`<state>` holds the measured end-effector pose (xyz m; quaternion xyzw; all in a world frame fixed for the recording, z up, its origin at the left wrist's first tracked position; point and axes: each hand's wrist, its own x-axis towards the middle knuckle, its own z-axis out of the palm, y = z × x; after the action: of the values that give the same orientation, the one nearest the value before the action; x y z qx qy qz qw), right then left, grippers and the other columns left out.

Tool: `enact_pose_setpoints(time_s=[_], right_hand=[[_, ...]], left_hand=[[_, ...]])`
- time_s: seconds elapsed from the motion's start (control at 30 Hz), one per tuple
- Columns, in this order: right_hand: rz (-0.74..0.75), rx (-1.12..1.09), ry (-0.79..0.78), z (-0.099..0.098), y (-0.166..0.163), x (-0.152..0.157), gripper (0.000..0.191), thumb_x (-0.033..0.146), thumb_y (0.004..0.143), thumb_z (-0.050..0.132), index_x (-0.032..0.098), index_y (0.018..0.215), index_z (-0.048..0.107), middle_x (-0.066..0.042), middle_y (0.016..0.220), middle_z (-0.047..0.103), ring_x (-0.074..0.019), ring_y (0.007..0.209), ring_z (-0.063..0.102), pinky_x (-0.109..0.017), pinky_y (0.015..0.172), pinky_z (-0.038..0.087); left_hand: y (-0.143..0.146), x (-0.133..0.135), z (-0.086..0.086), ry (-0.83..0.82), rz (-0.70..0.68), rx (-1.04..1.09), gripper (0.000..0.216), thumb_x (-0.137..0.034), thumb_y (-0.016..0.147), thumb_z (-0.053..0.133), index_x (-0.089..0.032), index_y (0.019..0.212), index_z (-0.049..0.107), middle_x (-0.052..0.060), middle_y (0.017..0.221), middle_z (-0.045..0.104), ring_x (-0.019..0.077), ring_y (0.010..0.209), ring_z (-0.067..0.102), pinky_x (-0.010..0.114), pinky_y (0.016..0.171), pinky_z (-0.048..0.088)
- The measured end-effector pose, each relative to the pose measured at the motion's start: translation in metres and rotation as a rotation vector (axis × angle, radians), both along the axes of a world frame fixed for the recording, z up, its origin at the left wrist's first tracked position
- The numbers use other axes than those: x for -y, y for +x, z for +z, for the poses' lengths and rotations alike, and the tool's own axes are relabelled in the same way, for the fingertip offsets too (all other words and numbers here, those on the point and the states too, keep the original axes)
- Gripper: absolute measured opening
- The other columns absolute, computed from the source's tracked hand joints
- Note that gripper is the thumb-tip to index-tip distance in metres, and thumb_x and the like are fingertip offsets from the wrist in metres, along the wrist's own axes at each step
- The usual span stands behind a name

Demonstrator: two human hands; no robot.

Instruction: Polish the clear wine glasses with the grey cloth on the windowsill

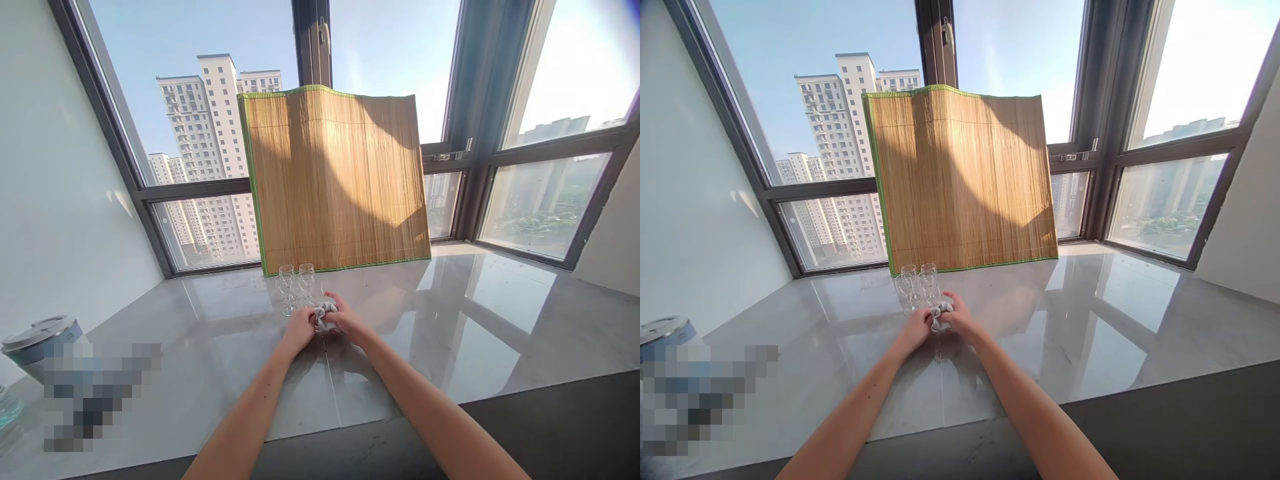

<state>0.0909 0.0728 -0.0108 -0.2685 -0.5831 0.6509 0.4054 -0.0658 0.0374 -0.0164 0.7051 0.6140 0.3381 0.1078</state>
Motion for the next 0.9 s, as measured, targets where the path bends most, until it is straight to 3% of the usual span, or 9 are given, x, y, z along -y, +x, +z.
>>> enact_pose_setpoints(time_s=[0.17,0.37,0.53,0.63,0.77,0.9], right_hand=[[-0.057,0.021,0.025,-0.003,-0.003,-0.004,0.071,0.023,0.061,0.066,0.027,0.128,0.041,0.003,0.084,0.059,-0.0111,0.057,0.053,-0.019,0.044,0.038],[-0.052,0.038,0.044,-0.002,-0.005,-0.001,0.067,0.024,0.061,0.065,0.027,0.125,0.043,0.003,0.083,0.058,-0.0099,0.055,0.049,-0.019,0.044,0.036],[-0.083,0.064,0.022,-0.004,-0.005,-0.006,0.065,0.023,0.059,0.064,0.028,0.120,0.041,0.003,0.083,0.059,-0.0111,0.057,0.050,-0.020,0.046,0.035],[-0.222,0.045,0.047,-0.008,-0.002,-0.019,0.063,0.021,0.058,0.062,0.027,0.117,0.040,0.002,0.082,0.058,-0.0128,0.062,0.052,-0.022,0.052,0.038],[-0.523,0.093,0.080,-0.015,0.008,-0.042,0.063,0.020,0.057,0.058,0.027,0.117,0.038,0.003,0.078,0.054,-0.0150,0.067,0.053,-0.023,0.056,0.039],[-0.684,0.091,0.082,-0.021,0.020,-0.063,0.061,0.023,0.060,0.057,0.026,0.117,0.038,0.000,0.085,0.056,-0.0159,0.071,0.055,-0.024,0.058,0.040]], left_hand=[[-0.001,0.000,0.000,0.004,0.019,0.004,0.028,-0.019,0.085,0.045,-0.017,0.074,0.071,0.003,0.070,0.067,0.0141,0.065,0.055,0.025,0.062,0.035],[-0.006,-0.001,0.001,0.002,0.175,-0.094,0.027,-0.025,0.084,0.053,-0.016,0.065,0.070,0.002,0.059,0.062,0.0123,0.059,0.052,0.024,0.059,0.031],[-0.010,-0.002,0.002,-0.041,0.267,-0.041,0.017,-0.032,0.079,0.063,-0.019,0.071,0.071,0.001,0.066,0.066,0.0134,0.064,0.056,0.024,0.061,0.034],[-0.013,-0.001,0.002,0.001,0.314,0.012,0.017,-0.032,0.080,0.061,-0.019,0.075,0.071,0.003,0.076,0.068,0.0149,0.071,0.058,0.025,0.065,0.038],[-0.014,-0.002,0.002,0.051,0.337,0.078,0.015,-0.031,0.079,0.060,-0.019,0.079,0.070,0.006,0.092,0.069,0.0168,0.081,0.060,0.027,0.072,0.041],[-0.013,-0.004,0.001,0.047,0.339,0.138,0.011,-0.029,0.077,0.059,-0.020,0.079,0.065,0.003,0.090,0.069,0.0149,0.073,0.059,0.027,0.070,0.040]])
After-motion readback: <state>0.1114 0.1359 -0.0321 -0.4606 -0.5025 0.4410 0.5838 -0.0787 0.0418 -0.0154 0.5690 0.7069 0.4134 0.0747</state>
